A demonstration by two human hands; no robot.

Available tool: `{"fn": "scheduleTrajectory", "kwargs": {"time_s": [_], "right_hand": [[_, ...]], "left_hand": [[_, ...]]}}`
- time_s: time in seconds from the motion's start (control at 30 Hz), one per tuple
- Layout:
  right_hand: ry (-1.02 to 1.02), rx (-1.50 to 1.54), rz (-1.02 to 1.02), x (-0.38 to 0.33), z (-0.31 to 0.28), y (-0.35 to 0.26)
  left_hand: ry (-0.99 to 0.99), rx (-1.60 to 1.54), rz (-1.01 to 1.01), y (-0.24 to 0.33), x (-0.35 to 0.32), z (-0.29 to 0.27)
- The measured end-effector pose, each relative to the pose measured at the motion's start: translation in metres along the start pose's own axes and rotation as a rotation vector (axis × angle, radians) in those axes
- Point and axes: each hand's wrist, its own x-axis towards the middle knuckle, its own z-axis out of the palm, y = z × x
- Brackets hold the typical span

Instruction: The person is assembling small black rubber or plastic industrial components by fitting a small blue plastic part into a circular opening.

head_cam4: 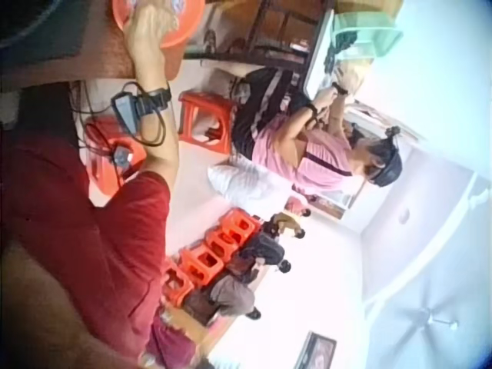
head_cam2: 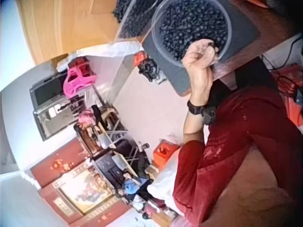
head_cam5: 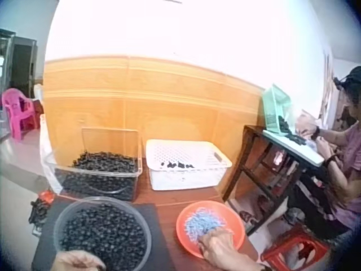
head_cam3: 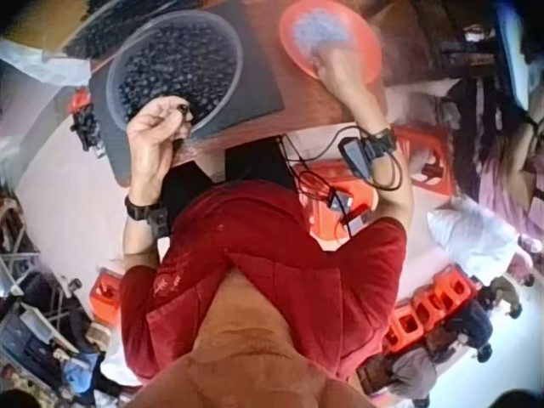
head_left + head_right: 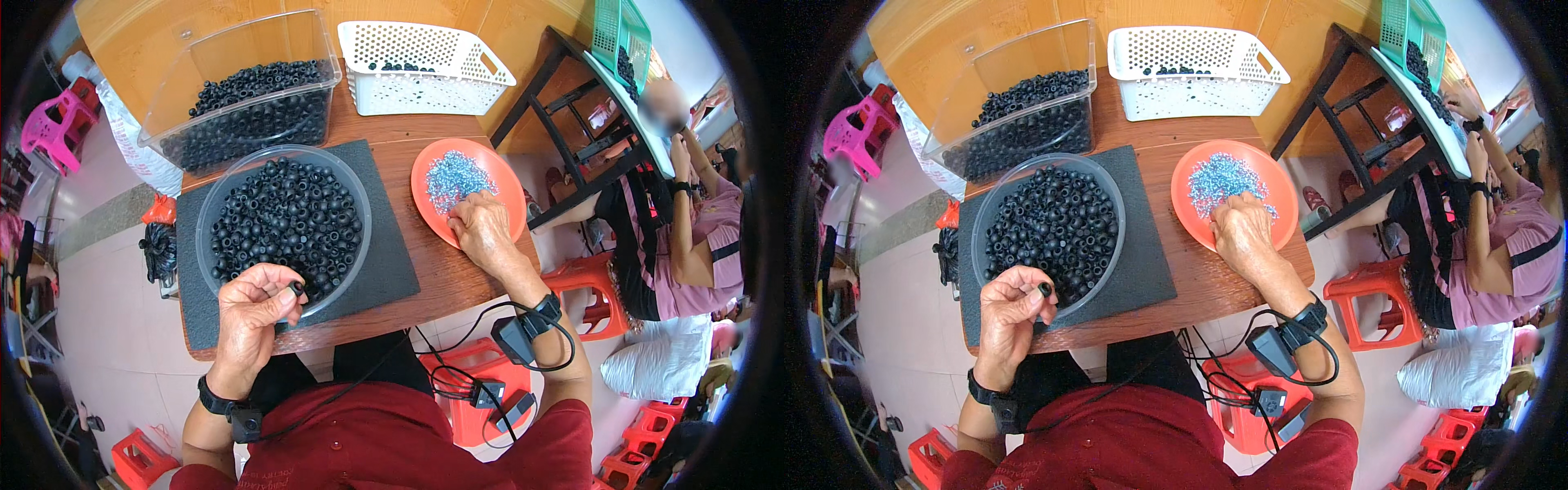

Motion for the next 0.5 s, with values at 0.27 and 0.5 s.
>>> {"fn": "scheduleTrajectory", "kwargs": {"time_s": [0.27,0.5], "right_hand": [[0.115,0.111,-0.040,0.002,-0.012,-0.020],[0.016,0.815,-0.052,0.008,-0.040,-0.128]], "left_hand": [[-0.009,-0.029,-0.011,0.000,0.000,-0.006],[-0.060,-0.061,-0.015,0.004,-0.001,-0.001]]}}
